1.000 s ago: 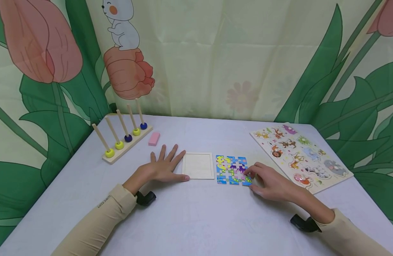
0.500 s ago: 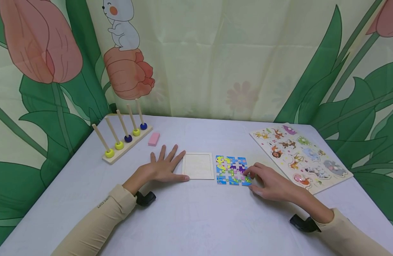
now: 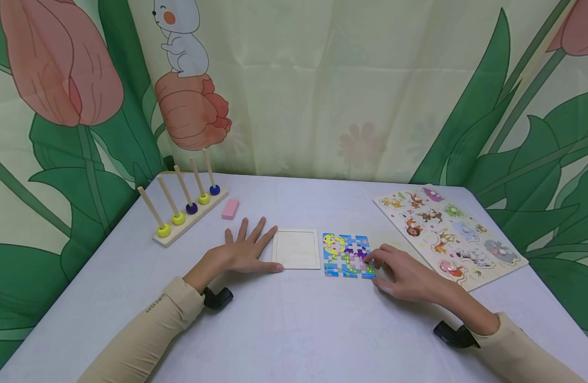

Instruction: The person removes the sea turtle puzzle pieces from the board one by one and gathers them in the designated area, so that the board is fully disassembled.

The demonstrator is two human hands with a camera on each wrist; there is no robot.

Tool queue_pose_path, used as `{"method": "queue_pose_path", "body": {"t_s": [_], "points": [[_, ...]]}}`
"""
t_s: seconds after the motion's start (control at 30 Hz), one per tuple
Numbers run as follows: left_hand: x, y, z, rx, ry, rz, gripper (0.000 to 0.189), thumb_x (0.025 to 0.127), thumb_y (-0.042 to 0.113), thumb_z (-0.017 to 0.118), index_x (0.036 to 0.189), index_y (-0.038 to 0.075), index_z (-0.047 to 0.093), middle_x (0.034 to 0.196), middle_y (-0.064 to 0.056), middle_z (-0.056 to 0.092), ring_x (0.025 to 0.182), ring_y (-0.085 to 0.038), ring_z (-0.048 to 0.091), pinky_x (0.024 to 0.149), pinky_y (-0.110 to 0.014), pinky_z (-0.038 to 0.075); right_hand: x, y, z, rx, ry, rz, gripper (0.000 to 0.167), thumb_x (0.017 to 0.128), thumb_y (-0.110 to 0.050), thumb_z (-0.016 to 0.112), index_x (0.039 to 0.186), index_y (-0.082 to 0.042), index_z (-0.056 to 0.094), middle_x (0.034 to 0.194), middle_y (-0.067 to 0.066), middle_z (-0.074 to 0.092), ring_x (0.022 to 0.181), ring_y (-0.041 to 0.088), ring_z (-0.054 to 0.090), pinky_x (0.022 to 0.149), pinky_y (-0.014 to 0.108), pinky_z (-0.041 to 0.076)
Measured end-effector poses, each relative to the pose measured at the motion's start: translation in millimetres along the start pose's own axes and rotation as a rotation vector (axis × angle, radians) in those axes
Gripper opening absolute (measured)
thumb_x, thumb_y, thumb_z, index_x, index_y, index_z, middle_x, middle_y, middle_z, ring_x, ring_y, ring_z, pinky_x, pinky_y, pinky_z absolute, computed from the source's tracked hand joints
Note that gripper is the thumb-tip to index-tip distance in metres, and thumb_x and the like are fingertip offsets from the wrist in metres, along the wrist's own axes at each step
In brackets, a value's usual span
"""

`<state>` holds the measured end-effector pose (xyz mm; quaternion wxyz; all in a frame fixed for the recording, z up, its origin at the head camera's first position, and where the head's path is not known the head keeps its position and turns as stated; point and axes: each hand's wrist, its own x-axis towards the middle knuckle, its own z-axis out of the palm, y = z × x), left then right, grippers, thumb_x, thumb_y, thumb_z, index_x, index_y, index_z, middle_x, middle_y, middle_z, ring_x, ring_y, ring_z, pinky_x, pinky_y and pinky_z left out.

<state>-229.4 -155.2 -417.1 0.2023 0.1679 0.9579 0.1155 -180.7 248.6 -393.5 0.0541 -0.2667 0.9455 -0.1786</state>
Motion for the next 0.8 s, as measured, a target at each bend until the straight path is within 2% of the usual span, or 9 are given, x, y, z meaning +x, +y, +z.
{"method": "queue_pose_path", "body": {"t_s": [0.2,0.37,0.43,0.53,0.6,0.7,0.8], "points": [[3.0,-0.8,1.3,0.008,-0.001,0.008,0.113,0.087,0.089,0.052,0.171,0.036,-0.001,0.179,-0.002,-0.021,0.162,-0.047,-0.026,0.121,-0.084,-0.006,-3.6,-1,-1,-0.003,0.015,-0.008,0.036,0.092,-0.019,0.079,0.126,-0.018,0.069,0.104,-0.008,0.061,0.091,0.008,0.051,0.075,0.024,0.042],[4.5,-2.9,0.6,0.019,-0.016,0.008,0.113,0.086,0.09,0.051,0.171,0.037,-0.002,0.179,-0.001,-0.022,0.162,-0.046,-0.026,0.122,-0.083,-0.006,-4.8,-2,-1,-0.007,0.077,-0.018,0.04,0.091,-0.02,0.08,0.129,-0.018,0.069,0.108,-0.005,0.063,0.093,0.01,0.054,0.077,0.027,0.046],[3.0,-3.1,-0.7,0.014,-0.015,0.018,0.115,0.085,0.091,0.051,0.171,0.035,0.0,0.179,-0.002,-0.02,0.163,-0.046,-0.025,0.121,-0.083,-0.006,-4.8,-2,-1,-0.007,0.116,-0.019,0.041,0.092,-0.022,0.08,0.131,-0.016,0.069,0.113,-0.001,0.065,0.097,0.013,0.058,0.082,0.032,0.051],[-2.3,-2.9,-5.3,0.005,-0.018,0.025,0.116,0.085,0.091,0.051,0.172,0.033,0.001,0.18,-0.003,-0.017,0.163,-0.046,-0.023,0.122,-0.083,-0.004,-1.8,-2,0,-0.012,0.176,-0.024,0.046,0.094,-0.03,0.08,0.135,-0.014,0.067,0.126,0.007,0.066,0.114,0.025,0.062,0.098,0.049,0.054],[-6.9,-1.8,-10.7,0.003,-0.024,0.031,0.115,0.086,0.09,0.051,0.172,0.032,0.0,0.181,-0.004,-0.015,0.164,-0.047,-0.02,0.122,-0.083,-0.003,1.7,-2,1,-0.006,0.205,-0.026,0.054,0.094,-0.036,0.08,0.14,-0.012,0.064,0.137,0.012,0.063,0.127,0.033,0.059,0.107,0.06,0.048],[-13.6,0.2,-20.2,-0.002,-0.023,0.042,0.113,0.09,0.087,0.051,0.172,0.029,0.0,0.181,-0.007,-0.008,0.164,-0.05,-0.012,0.122,-0.083,0.001,8.1,-1,0,-0.016,0.238,-0.031,0.069,0.092,-0.043,0.081,0.148,-0.01,0.057,0.152,0.018,0.053,0.142,0.041,0.047,0.115,0.069,0.037],[-19.2,1.9,-27.5,-0.02,0.03,0.05,0.104,0.096,0.08,0.048,0.173,0.026,0.002,0.181,-0.012,-0.002,0.164,-0.054,-0.005,0.12,-0.085,0.003,14.6,-1,0,-0.062,0.267,-0.026,0.084,0.087,-0.048,0.084,0.155,-0.013,0.049,0.162,0.021,0.044,0.15,0.046,0.038,0.116,0.076,0.031]]}}
